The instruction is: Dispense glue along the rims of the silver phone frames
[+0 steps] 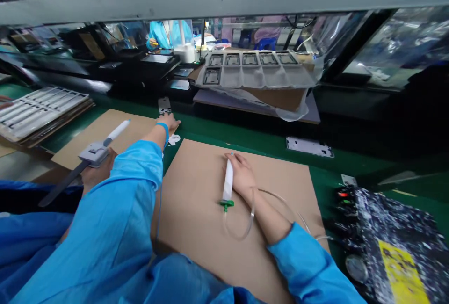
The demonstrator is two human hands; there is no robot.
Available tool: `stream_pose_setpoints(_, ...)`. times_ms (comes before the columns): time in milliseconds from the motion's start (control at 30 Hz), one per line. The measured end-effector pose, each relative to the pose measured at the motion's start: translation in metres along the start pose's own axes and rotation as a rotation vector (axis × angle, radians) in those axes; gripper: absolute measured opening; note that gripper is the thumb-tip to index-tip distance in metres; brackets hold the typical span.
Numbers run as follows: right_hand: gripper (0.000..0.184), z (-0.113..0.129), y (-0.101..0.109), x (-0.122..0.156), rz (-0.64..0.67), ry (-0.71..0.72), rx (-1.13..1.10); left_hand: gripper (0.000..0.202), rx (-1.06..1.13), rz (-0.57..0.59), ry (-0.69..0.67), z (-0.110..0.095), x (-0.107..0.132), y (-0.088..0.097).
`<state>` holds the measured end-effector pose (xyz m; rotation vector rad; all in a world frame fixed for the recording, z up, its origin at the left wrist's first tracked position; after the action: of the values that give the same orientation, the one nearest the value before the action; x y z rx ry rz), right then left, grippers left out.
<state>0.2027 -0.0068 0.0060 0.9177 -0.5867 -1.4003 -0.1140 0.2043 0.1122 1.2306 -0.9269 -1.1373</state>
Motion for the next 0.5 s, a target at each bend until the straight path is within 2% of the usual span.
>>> stream_pose_setpoints(100,0.058,-0.001,-0.002,0.000,-0.004,0.012,0.004,0.046,0.025,-0.072,0.071,0.013,-0.012,-0.018)
stream_pose_setpoints(200,0.058,-0.002,-0.002,-0.003,-0.005,0.000,0.011,0.048,0.048,-0.112,0.087,0.015,-0.026,-0.023)
stream_pose_setpoints(333,0.056,0.001,0.005,-0.008,-0.005,-0.011,0.013,0.055,0.047,-0.082,0.093,0.004,-0.045,-0.021)
stream_pose_setpoints(433,0.055,0.001,0.010,-0.018,0.005,0.002,-0.001,0.074,0.001,-0.058,0.106,-0.005,-0.066,-0.013)
stream_pose_setpoints(500,0.054,-0.002,0.014,-0.026,-0.008,-0.007,-0.002,0.064,-0.032,-0.051,0.052,0.004,-0.079,-0.006)
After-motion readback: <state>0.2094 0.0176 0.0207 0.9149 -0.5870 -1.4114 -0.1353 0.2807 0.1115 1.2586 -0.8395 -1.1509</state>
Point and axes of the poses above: each hand's wrist, its own x-axis away from the middle knuckle, its own y-axis out of the back of the hand, z = x × y, the point moved 8 cm from there along -x, towards the middle knuckle, and after that the axes turned 10 degrees about -z, right-handed, at the moved point
